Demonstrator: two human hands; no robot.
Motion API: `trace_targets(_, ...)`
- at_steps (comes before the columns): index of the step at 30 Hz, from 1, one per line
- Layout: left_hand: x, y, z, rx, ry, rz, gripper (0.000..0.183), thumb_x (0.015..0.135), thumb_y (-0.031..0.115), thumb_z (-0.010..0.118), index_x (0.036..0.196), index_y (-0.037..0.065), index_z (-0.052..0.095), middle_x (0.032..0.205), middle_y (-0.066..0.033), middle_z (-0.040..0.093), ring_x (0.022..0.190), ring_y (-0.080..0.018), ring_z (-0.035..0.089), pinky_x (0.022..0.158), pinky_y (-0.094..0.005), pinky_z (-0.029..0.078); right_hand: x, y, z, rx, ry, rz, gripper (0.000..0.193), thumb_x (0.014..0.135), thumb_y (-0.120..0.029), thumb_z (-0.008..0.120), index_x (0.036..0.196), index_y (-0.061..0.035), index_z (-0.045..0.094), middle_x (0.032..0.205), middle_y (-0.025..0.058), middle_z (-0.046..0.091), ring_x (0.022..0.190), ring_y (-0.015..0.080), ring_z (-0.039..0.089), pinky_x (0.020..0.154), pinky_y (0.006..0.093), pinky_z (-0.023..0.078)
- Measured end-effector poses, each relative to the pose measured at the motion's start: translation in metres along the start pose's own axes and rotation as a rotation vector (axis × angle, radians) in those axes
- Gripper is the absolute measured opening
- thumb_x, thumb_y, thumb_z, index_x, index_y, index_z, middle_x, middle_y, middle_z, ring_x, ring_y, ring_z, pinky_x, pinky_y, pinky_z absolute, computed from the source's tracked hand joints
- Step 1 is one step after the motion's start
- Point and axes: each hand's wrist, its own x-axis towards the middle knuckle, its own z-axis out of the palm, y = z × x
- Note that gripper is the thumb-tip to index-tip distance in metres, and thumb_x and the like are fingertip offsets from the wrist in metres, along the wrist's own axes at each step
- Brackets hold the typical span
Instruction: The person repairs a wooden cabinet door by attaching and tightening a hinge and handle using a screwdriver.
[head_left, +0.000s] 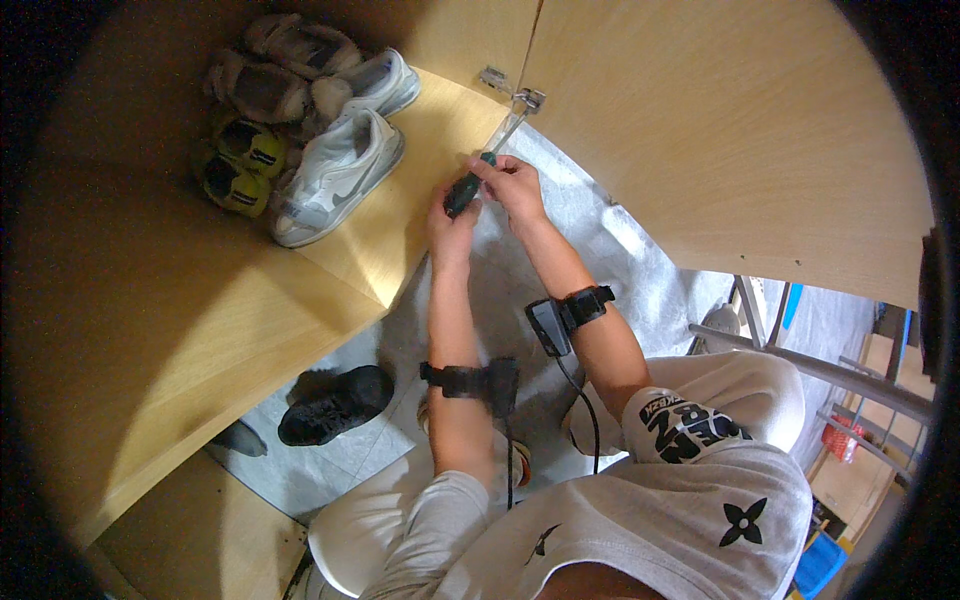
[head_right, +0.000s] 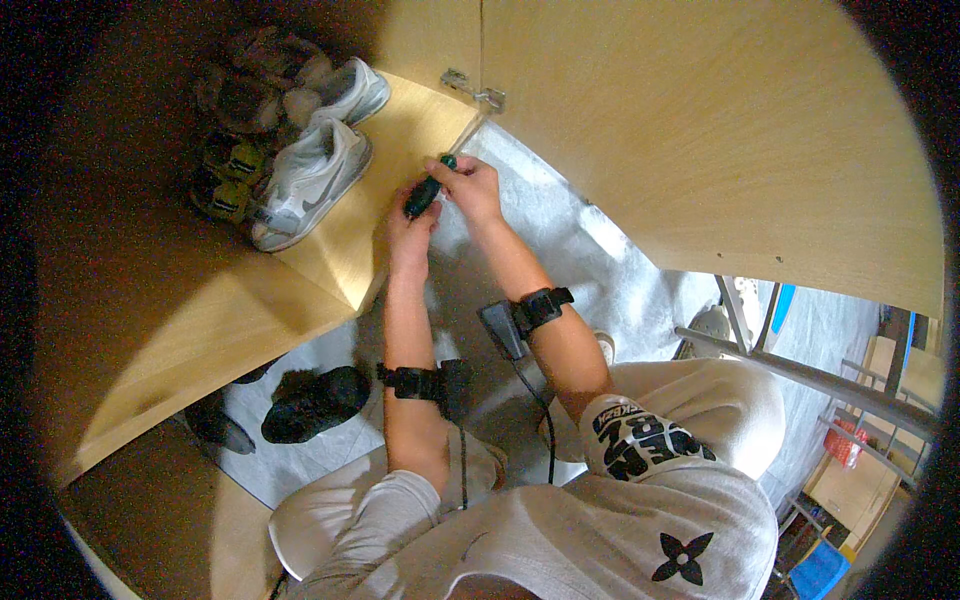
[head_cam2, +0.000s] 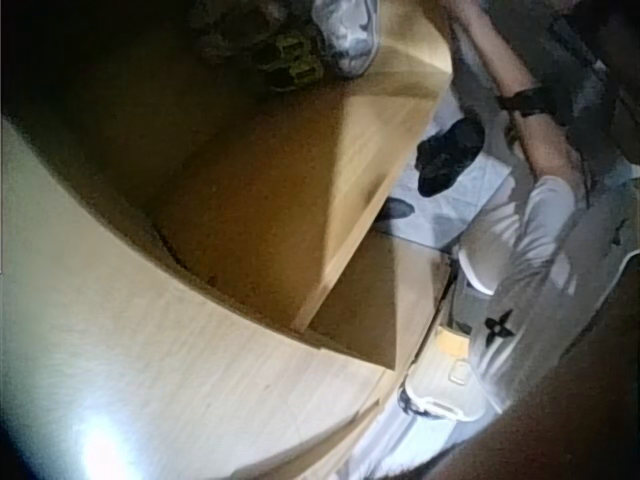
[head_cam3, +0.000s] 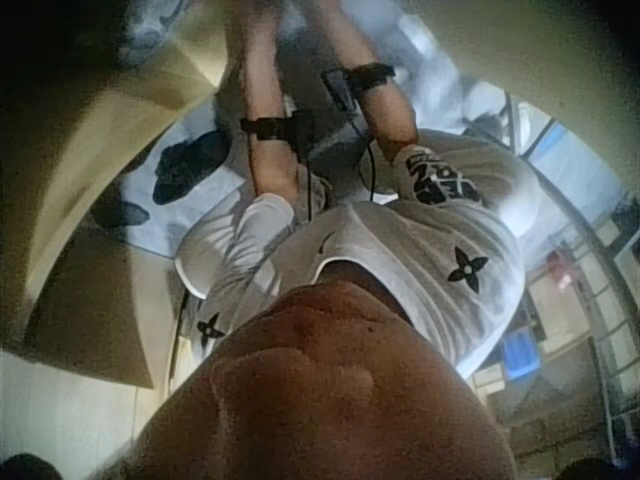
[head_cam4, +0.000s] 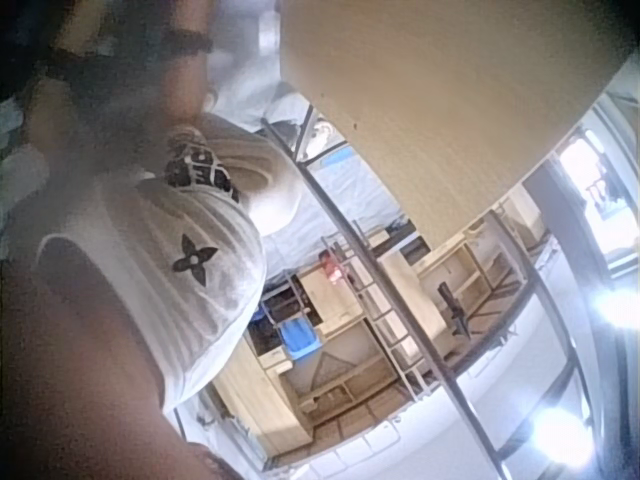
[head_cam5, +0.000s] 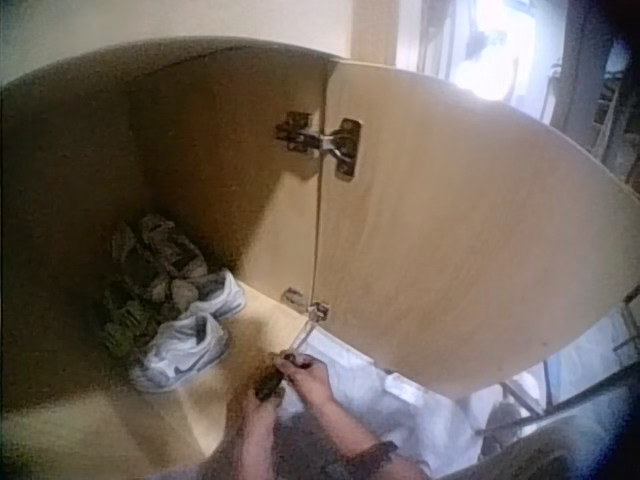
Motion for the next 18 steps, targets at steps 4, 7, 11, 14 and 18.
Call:
trace_targets(4,-0.009,0.022,0.017,-0.277,-0.083,-0.217,0.025,0.086,0.019,0.060,0.106,0.006,0.055,0.081,-0.0019,0.056,0.059,-0.0061,0.045,0.049,-0.0206,0.037,0.007,-0.002,-0.020,0.050,-0.059,0.031,0.011,0.078,-0.009,0.068,0.086,-0.0029,0.062,0.073,0.0004,0.060,0.061,0.0073,0.052,0.055,0.0192,0.040)
trace_targets(7,0.005,0.010,-0.017,-0.566,-0.300,-0.430,0.025,0.085,0.017,0.060,0.107,0.006,0.055,0.077,-0.0025,0.056,0.059,-0.0058,0.045,0.050,-0.0205,0.038,0.001,-0.003,-0.012,0.178,-0.092,0.048,0.013,0.078,-0.006,0.067,0.090,-0.0013,0.062,0.079,0.0019,0.061,0.064,0.0080,0.054,0.057,0.0185,0.042)
trace_targets(11,0.001,0.011,0.002,-0.227,-0.113,-0.390,0.021,0.087,0.023,0.059,0.100,0.007,0.057,0.070,-0.0038,0.055,0.055,-0.0066,0.045,0.048,-0.0207,0.038,0.005,0.001,-0.020,0.378,-0.136,0.094,0.013,0.079,-0.003,0.065,0.091,-0.0006,0.061,0.087,0.0040,0.062,0.069,0.0086,0.056,0.059,0.0187,0.044)
trace_targets(14,0.005,0.000,0.005,0.285,0.034,0.160,0.026,0.088,0.033,0.056,0.090,0.008,0.056,0.069,-0.0042,0.056,0.049,-0.0083,0.045,0.044,-0.0221,0.036,0.009,0.002,-0.005,0.245,-0.097,0.034,0.012,0.076,0.001,0.064,0.087,0.0005,0.060,0.080,0.0058,0.061,0.064,0.0113,0.055,0.054,0.0207,0.043)
trace_targets(18,-0.001,0.013,0.008,-0.026,0.065,-0.055,0.020,0.087,0.023,0.059,0.088,0.003,0.055,0.067,-0.0058,0.056,0.050,-0.0109,0.047,0.046,-0.0230,0.039,0.007,0.001,-0.015,0.158,0.008,0.075,0.014,0.076,0.000,0.065,0.090,0.0011,0.059,0.082,0.0068,0.061,0.064,0.0123,0.055,0.055,0.0211,0.043)
